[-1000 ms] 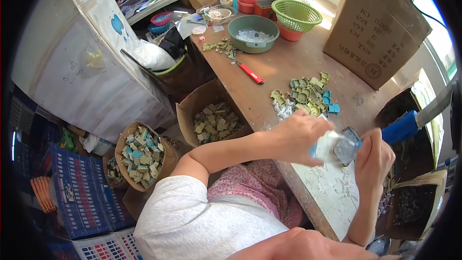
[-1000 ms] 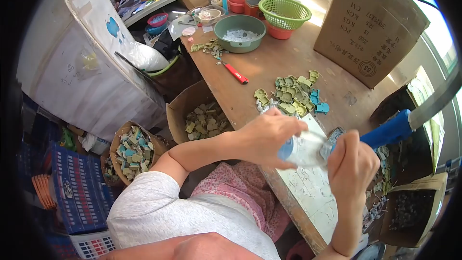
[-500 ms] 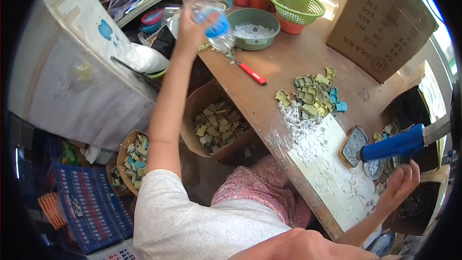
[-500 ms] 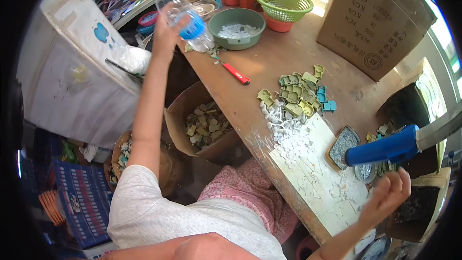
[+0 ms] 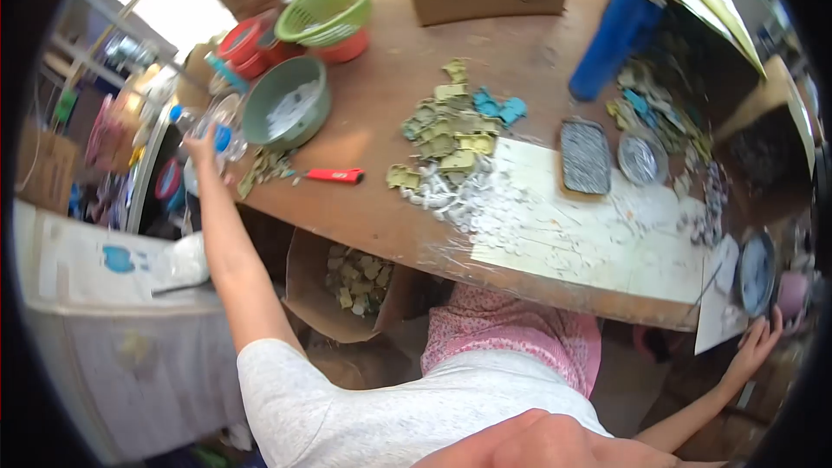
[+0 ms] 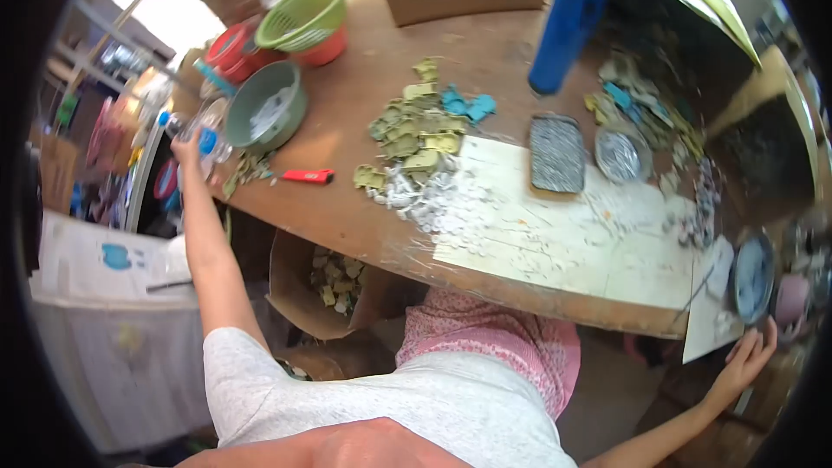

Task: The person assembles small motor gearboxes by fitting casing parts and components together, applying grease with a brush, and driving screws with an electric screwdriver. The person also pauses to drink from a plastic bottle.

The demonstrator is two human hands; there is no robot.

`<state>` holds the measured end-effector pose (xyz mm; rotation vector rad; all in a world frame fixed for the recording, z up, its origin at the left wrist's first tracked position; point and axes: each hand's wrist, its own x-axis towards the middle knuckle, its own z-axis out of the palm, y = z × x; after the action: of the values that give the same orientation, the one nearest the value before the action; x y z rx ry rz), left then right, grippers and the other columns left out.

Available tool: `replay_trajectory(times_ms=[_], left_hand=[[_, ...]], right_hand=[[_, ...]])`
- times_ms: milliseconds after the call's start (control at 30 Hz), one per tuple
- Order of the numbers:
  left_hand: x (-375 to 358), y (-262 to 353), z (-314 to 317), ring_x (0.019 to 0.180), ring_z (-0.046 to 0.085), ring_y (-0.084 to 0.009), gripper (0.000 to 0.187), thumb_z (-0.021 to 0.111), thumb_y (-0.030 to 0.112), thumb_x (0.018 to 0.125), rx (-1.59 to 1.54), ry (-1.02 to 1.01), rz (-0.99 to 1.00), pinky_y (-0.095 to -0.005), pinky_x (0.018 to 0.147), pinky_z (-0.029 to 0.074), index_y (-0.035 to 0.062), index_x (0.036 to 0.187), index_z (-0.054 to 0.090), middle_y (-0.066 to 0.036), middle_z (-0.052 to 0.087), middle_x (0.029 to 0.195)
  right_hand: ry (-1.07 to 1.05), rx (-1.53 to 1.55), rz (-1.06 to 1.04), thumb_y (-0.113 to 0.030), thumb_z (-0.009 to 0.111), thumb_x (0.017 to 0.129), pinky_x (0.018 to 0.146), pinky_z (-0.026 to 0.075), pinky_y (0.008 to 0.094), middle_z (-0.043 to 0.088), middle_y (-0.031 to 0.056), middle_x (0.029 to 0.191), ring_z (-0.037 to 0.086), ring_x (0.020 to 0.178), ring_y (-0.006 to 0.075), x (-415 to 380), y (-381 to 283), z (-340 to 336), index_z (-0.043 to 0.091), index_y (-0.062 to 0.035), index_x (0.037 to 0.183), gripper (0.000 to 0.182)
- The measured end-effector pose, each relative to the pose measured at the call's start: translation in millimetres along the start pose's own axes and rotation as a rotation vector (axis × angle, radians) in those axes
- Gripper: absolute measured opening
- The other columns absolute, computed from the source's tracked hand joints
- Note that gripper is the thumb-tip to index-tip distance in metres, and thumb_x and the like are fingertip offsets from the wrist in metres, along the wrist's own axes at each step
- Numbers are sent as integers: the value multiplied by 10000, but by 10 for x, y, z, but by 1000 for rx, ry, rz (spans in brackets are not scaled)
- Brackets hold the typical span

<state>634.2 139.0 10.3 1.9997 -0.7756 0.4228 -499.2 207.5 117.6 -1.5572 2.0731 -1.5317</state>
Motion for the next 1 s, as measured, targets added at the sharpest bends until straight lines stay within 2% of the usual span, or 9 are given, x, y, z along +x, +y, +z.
replay_trajectory(times_ms=[200, 300, 367, 433, 500, 633, 867, 933, 1000], left_hand=[[23, -20, -88, 1130, 600, -331, 907, 901, 341, 631, -25, -86, -62, -405, 958, 458, -163, 1251, 473, -296, 572, 1258], [139, -354, -163, 1077, 603, -365, 914, 888, 356, 651, 325, 224, 21, -397, 892, 496, -164, 1265, 455, -297, 562, 1237], [-138, 348, -559, 1029, 589, -327, 917, 874, 373, 673, 221, 197, 22, -391, 879, 496, -146, 1293, 440, -250, 563, 1197], [-448, 979, -657, 935, 574, -216, 661, 792, 238, 802, -47, 291, 228, -346, 834, 503, -64, 1296, 473, -155, 585, 1082], [-1061, 1935, -646, 945, 562, -177, 552, 676, 129, 905, -305, 149, 309, -307, 852, 489, 4, 1370, 405, -104, 565, 1112], [-2326, 3194, -453, 1037, 523, -172, 517, 604, 23, 906, -575, -181, 457, -301, 902, 430, -2, 1371, 380, -95, 525, 1159], [-3966, 3802, -151, 981, 539, -167, 526, 578, -42, 858, -790, -558, 308, -306, 865, 443, 6, 1355, 411, -88, 510, 1143], [-4303, 3907, -119, 960, 547, -167, 516, 581, -47, 852, -810, -657, 289, -306, 855, 450, 8, 1342, 429, -90, 514, 1133], [-4574, 4107, -141, 902, 563, -177, 494, 586, -72, 824, -805, -753, 318, -310, 806, 467, 11, 1299, 476, -104, 527, 1096]], right_hand=[[-102, 49, -36, -144, 479, 1019, 507, 227, 175, 396, -56, 758, 295, 603, 14, -22, -285, 502, 430, -62, 1356, 350], [-271, 74, -87, -107, 484, 1005, 523, 238, 183, 399, -64, 758, 312, 614, 23, -34, -626, 909, 440, -74, 1343, 343], [-409, 90, -208, -50, 521, 961, 544, 286, 211, 426, -40, 738, 360, 624, 55, -50, -848, 1190, 499, -82, 1288, 330], [-489, -23, -406, 13, 554, 902, 574, 345, 244, 457, -2, 722, 416, 643, 93, -94, -1190, 1481, 559, -75, 1213, 323], [-537, -22, -391, 29, 574, 881, 641, 411, 248, 505, 17, 742, 468, 680, 102, -23, -1406, 1667, 590, -56, 1196, 326], [-604, 161, -437, 26, 562, 901, 613, 415, 237, 536, 20, 790, 480, 684, 76, 345, -1526, 2079, 566, -97, 1276, 395], [-574, 13, -364, 40, 547, 881, 672, 488, 315, 593, 64, 866, 566, 700, 172, 1176, -623, 2293, 559, -148, 1295, 455], [-566, -706, -520, 78, 536, 812, 786, 515, 400, 608, 115, 1011, 617, 885, 292, 1359, -42, 2428, 575, -122, 1236, 471], [-612, -748, -533, 87, 533, 785, 826, 508, 432, 588, 127, 1082, 586, 983, 325, 1257, 72, 2402, 579, -116, 1209, 472]])
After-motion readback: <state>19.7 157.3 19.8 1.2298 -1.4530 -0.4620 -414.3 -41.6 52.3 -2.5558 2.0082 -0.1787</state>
